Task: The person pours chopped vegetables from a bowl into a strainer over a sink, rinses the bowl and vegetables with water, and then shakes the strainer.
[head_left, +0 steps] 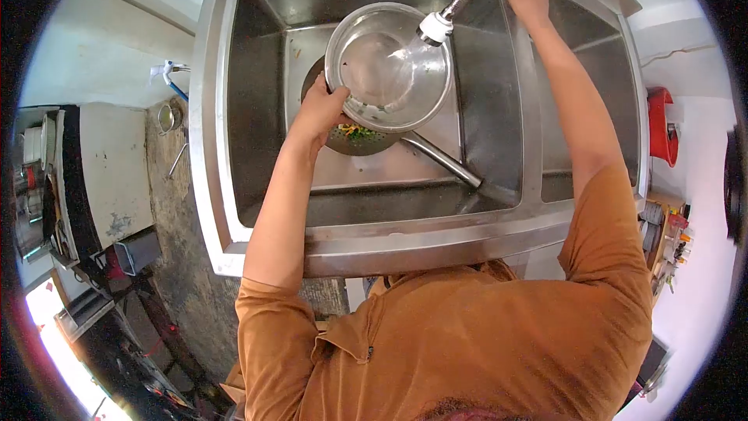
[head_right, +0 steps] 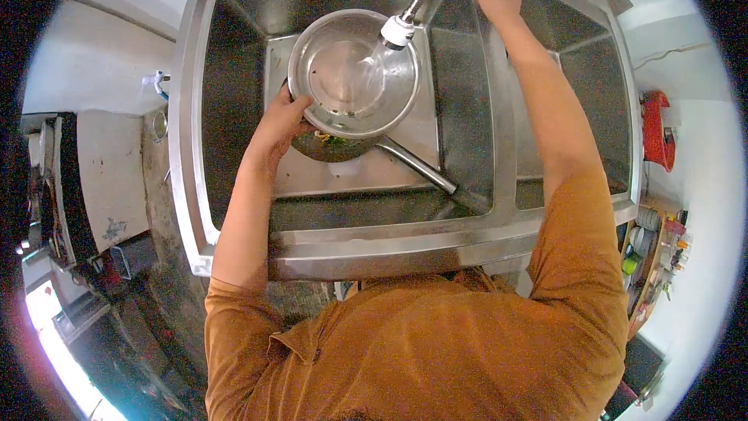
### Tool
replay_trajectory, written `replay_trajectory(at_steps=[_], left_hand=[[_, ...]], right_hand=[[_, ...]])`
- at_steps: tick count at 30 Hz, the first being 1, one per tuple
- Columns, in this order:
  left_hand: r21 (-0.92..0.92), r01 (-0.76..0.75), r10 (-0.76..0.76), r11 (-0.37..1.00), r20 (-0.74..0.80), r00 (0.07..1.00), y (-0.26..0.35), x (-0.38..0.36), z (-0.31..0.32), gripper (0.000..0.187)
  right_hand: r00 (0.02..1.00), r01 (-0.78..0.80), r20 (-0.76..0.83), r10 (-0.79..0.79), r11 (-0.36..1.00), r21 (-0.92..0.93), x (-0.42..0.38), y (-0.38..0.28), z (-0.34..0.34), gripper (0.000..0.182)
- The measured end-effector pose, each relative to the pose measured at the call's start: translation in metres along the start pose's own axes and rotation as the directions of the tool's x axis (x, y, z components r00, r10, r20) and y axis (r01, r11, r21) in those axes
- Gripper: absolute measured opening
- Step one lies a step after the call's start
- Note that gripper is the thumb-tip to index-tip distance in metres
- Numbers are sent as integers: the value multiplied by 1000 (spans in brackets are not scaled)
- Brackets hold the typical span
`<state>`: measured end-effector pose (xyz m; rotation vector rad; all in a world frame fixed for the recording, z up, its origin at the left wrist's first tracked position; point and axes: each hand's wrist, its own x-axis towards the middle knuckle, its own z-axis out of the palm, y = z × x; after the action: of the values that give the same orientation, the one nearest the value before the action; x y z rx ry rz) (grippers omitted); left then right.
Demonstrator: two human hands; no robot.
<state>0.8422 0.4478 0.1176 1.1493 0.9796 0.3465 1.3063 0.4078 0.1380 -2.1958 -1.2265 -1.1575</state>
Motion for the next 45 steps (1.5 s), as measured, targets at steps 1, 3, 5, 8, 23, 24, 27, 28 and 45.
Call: replay_trajectory(at_steps=[1,3,5,8,23,24,27,28,45], left_hand=[[-1,2,-2,1000,-5,1000,-1,0,0,50],[20,22,-22,1000,-9,1000,-2,3,-2,46],[86,52,-52,995,-2,999,-5,8,-7,47],[116,91,-90,989,-11,996,-15,12,-7,46],[247,115,-133,962,57,990,-23,12,0,43],[262,94,-108,961,41,993,-25,14,0,44],[250,15,-22,968,25,999,-23,11,2,46],[252,15,-22,968,25,999,-24,13,1,46],[556,-172,345,813,-224,911,-16,18,-21,52]], right_hand=[[1000,2,2,-2,1000,5,-7,0,-3,49],[863,-334,492,115,860,385,-23,-18,-48,41],[585,-568,810,50,737,365,-37,-30,-84,36],[316,-809,907,-277,420,411,-69,-59,-137,28],[156,-984,868,-472,-147,97,-152,-193,-72,44],[164,-986,919,-359,-84,143,-151,-197,-71,43],[359,-875,882,-306,217,432,-160,-216,-67,40],[487,-658,772,-408,409,632,-169,-224,-66,38],[150,-964,916,-371,151,219,-154,-184,-56,35]])
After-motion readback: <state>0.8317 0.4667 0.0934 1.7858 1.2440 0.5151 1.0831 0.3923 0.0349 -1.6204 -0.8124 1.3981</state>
